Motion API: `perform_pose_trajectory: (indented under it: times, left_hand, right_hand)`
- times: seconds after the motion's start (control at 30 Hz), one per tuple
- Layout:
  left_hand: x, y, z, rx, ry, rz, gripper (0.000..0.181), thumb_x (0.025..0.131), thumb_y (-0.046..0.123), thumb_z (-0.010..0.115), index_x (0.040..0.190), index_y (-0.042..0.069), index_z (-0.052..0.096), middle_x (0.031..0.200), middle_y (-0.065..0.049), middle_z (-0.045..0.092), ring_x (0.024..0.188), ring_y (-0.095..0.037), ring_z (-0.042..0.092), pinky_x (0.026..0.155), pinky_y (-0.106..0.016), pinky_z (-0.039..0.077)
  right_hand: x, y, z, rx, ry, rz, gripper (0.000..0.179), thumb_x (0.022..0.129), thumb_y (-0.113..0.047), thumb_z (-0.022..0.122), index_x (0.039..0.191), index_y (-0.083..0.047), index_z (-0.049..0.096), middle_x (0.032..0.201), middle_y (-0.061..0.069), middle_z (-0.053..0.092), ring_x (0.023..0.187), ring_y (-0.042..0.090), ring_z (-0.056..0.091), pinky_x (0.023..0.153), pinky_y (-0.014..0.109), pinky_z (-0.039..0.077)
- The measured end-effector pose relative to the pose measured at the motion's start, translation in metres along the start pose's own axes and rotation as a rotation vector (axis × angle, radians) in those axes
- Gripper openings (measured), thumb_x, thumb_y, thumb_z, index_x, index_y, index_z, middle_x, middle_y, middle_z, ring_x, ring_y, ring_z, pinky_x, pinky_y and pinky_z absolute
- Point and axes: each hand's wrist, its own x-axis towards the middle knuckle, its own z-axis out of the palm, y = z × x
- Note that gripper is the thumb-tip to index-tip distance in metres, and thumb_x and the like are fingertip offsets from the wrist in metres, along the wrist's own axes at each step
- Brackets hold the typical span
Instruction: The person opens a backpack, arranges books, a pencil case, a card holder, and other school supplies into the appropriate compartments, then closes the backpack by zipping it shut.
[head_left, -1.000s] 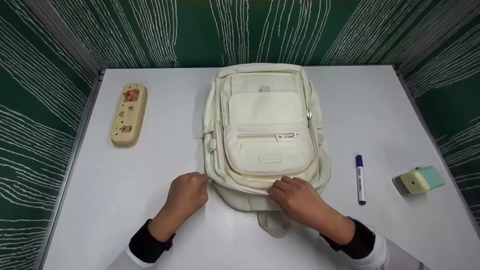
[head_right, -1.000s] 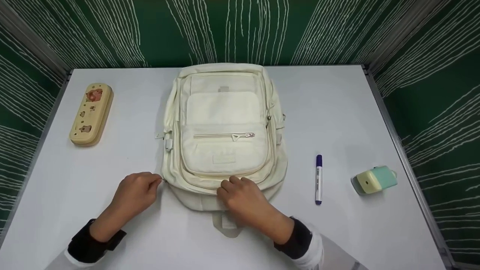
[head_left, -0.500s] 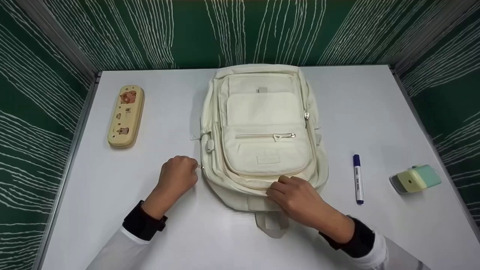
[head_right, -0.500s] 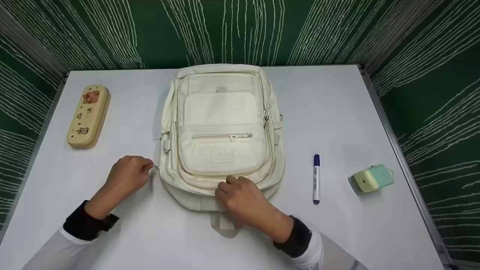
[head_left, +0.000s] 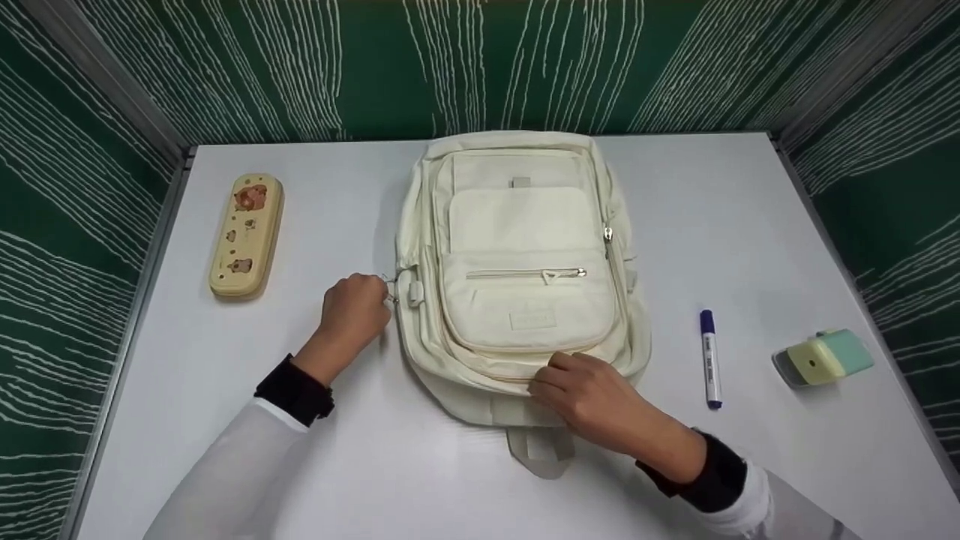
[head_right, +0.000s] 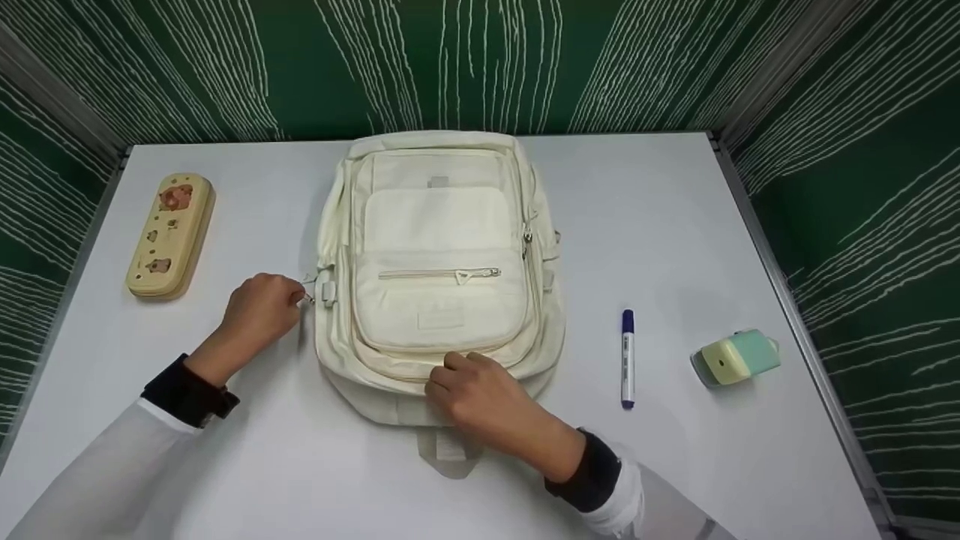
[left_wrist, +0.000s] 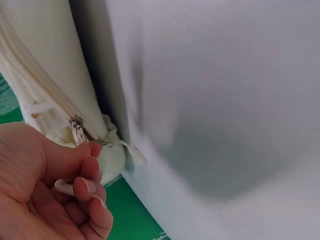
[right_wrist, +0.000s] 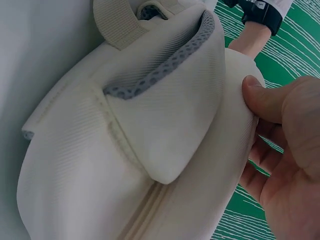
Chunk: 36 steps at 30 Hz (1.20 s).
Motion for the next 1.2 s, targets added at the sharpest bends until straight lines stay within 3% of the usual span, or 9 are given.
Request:
perform_pose_trajectory:
  times: [0.17,0.37,0.5,0.6,0.67,0.77,0.87,0.97,1.2]
  left_hand:
    - [0.017,-0.005,0.003,-0.015,0.012,-0.017,0.047,0.076,-0.015,0.056,0.05,0.018,0.035,0.051,0.003,0.038,0.053,-0.017,0.034,0.045,-0.033,0.032]
    - [0.017,-0.006,0.007,-0.023,0.065,-0.011,0.02,0.088,-0.009,0.066,0.07,-0.002,0.072,0.065,-0.014,0.066,0.056,-0.024,0.06,0.051,-0.041,0.051]
    - [-0.002,0.006,0.004,0.054,0.271,0.09,0.011,0.094,-0.004,0.066,0.087,-0.011,0.072,0.081,-0.023,0.066,0.07,-0.037,0.066,0.058,-0.047,0.056]
    - [-0.02,0.03,0.002,0.084,0.485,0.251,0.015,0.093,-0.004,0.062,0.082,-0.011,0.068,0.084,-0.023,0.064,0.074,-0.038,0.064,0.061,-0.046,0.056]
    - [-0.033,0.052,0.004,0.032,0.56,0.383,0.015,0.091,-0.005,0.06,0.079,-0.007,0.068,0.086,-0.021,0.066,0.077,-0.036,0.064,0.066,-0.044,0.056]
    - [-0.057,0.086,0.012,-0.07,0.519,0.573,0.009,0.091,-0.001,0.062,0.086,-0.002,0.07,0.088,-0.014,0.067,0.084,-0.03,0.064,0.075,-0.039,0.056]
    - [-0.077,0.111,0.024,-0.062,0.431,0.68,0.011,0.092,0.008,0.068,0.1,-0.001,0.071,0.092,-0.009,0.065,0.086,-0.024,0.062,0.075,-0.034,0.054]
    - [-0.088,0.125,0.034,0.037,0.389,0.695,0.019,0.093,0.015,0.074,0.104,0.0,0.07,0.091,-0.007,0.062,0.085,-0.021,0.06,0.073,-0.031,0.051]
    - [-0.091,0.133,0.042,0.178,0.329,0.677,0.009,0.084,0.001,0.079,0.084,0.007,0.073,0.08,-0.002,0.058,0.077,-0.017,0.054,0.065,-0.026,0.043]
  right_hand:
    - [0.0,0.002,0.0,0.015,0.0,-0.02,0.018,0.092,0.004,0.057,0.096,-0.006,0.072,0.089,-0.002,0.068,0.079,0.018,0.057,0.066,0.029,0.051]
    - [0.001,0.001,0.001,0.014,-0.013,-0.012,0.013,0.096,0.0,0.061,0.098,-0.005,0.072,0.091,0.0,0.07,0.078,0.019,0.059,0.066,0.03,0.052]
    - [0.0,0.0,0.004,0.028,0.004,0.011,0.011,0.099,-0.005,0.062,0.099,-0.006,0.073,0.091,0.0,0.07,0.078,0.019,0.061,0.065,0.03,0.053]
    - [0.0,0.0,0.006,0.044,0.023,0.027,0.008,0.098,-0.005,0.066,0.099,-0.006,0.073,0.091,0.0,0.07,0.078,0.019,0.061,0.065,0.031,0.054]
    - [0.0,0.0,0.006,0.051,0.033,0.04,0.007,0.096,-0.005,0.067,0.098,-0.006,0.073,0.091,0.0,0.069,0.077,0.019,0.061,0.065,0.031,0.054]
    - [0.001,-0.001,0.006,0.059,0.049,0.058,0.006,0.095,-0.005,0.069,0.097,-0.006,0.074,0.089,0.0,0.068,0.077,0.018,0.061,0.065,0.03,0.053]
    - [0.002,-0.002,0.008,0.066,0.067,0.066,0.006,0.093,-0.004,0.07,0.097,-0.006,0.074,0.089,0.0,0.068,0.077,0.017,0.061,0.065,0.029,0.053]
    - [0.003,-0.003,0.009,0.075,0.087,0.071,0.008,0.09,-0.003,0.072,0.097,-0.006,0.075,0.088,0.0,0.068,0.076,0.016,0.06,0.065,0.029,0.053]
    - [-0.002,0.003,0.007,0.131,0.091,0.097,0.018,0.084,0.0,0.082,0.1,-0.007,0.077,0.091,-0.001,0.071,0.08,0.016,0.065,0.069,0.03,0.055]
